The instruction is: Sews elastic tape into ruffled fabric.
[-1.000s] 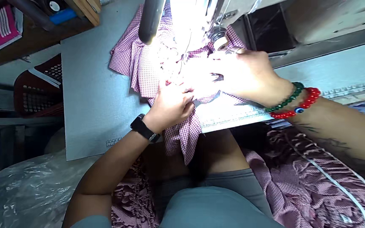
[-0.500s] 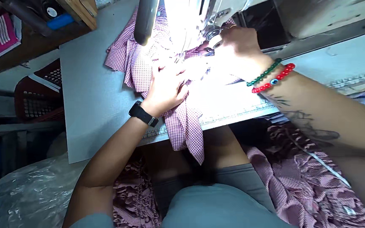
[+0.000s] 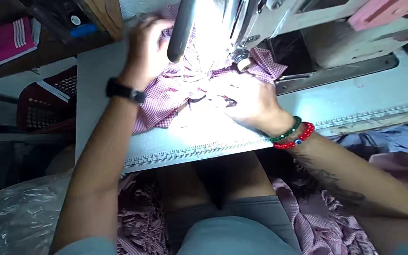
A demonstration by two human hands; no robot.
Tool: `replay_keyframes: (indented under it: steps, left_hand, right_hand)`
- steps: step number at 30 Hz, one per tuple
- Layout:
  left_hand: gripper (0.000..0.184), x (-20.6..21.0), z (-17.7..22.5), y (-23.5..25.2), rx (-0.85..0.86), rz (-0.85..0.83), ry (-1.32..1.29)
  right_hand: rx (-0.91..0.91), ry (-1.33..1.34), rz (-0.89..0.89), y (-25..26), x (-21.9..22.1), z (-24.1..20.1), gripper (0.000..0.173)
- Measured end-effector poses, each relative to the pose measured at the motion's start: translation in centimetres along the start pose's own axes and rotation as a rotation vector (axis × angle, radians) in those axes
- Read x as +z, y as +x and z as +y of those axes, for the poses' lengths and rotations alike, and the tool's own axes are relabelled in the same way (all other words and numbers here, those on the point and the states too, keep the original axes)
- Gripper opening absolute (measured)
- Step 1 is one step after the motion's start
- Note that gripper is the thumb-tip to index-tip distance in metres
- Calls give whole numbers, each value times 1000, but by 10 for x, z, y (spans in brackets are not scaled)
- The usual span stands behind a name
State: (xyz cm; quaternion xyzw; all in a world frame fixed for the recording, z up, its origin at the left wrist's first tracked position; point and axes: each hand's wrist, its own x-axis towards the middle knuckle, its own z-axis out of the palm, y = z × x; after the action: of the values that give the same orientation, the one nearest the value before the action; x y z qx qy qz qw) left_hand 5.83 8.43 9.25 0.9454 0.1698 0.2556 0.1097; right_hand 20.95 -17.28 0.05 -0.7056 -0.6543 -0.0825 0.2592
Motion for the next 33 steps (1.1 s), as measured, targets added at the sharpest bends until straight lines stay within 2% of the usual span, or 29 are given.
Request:
replay_keyframes:
  steps: [3, 5, 8, 11, 13, 15, 17, 19, 21, 23, 24, 25, 27, 29, 30, 33]
  left_hand:
    - [54, 58, 3, 25, -119, -244, -96]
    - [52, 80, -2, 36, -149, -364, -81]
    - [59, 96, -20, 45, -146, -302, -58]
    - [56, 102, -26, 54, -280, -230, 110]
    - [47, 96, -37, 59, -508, -128, 145]
    - [51, 75, -56, 55, -797, 27, 111]
    - [52, 56, -82, 51, -967, 108, 103]
    - [54, 37, -85, 40, -852, 84, 28]
    - [63, 19, -50, 14, -665, 30, 19]
    - [49, 21, -9, -23, -374, 159, 79]
    - [37, 28, 11, -40, -209, 270, 9]
    - [27, 35, 32, -54, -112, 312, -114]
    - [18, 47, 70, -72, -130, 178, -383]
    - [30, 60, 85, -78, -235, -93, -530]
    - [31, 70, 84, -80, -222, -169, -528]
    - [15, 92, 73, -89, 35, -174, -329]
  right_hand:
    - [-38, -9, -80, -3, 2, 2, 32]
    - [-51, 23, -83, -3, 1, 5, 31]
    - [-66, 63, -41, -4, 3, 12, 30]
    - [-51, 54, -46, -5, 4, 13, 32]
    - [-29, 57, -49, -4, 3, 11, 32]
    - [-12, 45, -56, -4, 3, 11, 32]
    - [0, 65, -52, -3, 0, 10, 31]
    - [27, 80, -51, -3, 0, 8, 36]
    - [72, 73, -66, -2, -1, 7, 47]
    - [126, 50, -81, -2, 1, 7, 50]
    - [133, 39, -75, -2, 2, 7, 47]
    - [127, 32, -63, -2, 3, 7, 43]
    - [71, 45, -35, -3, 6, 8, 35]
    - [-21, 70, -8, -5, 6, 9, 33]
    - [-61, 83, -1, -7, 6, 11, 30]
    - [-88, 106, 32, -13, 3, 17, 26]
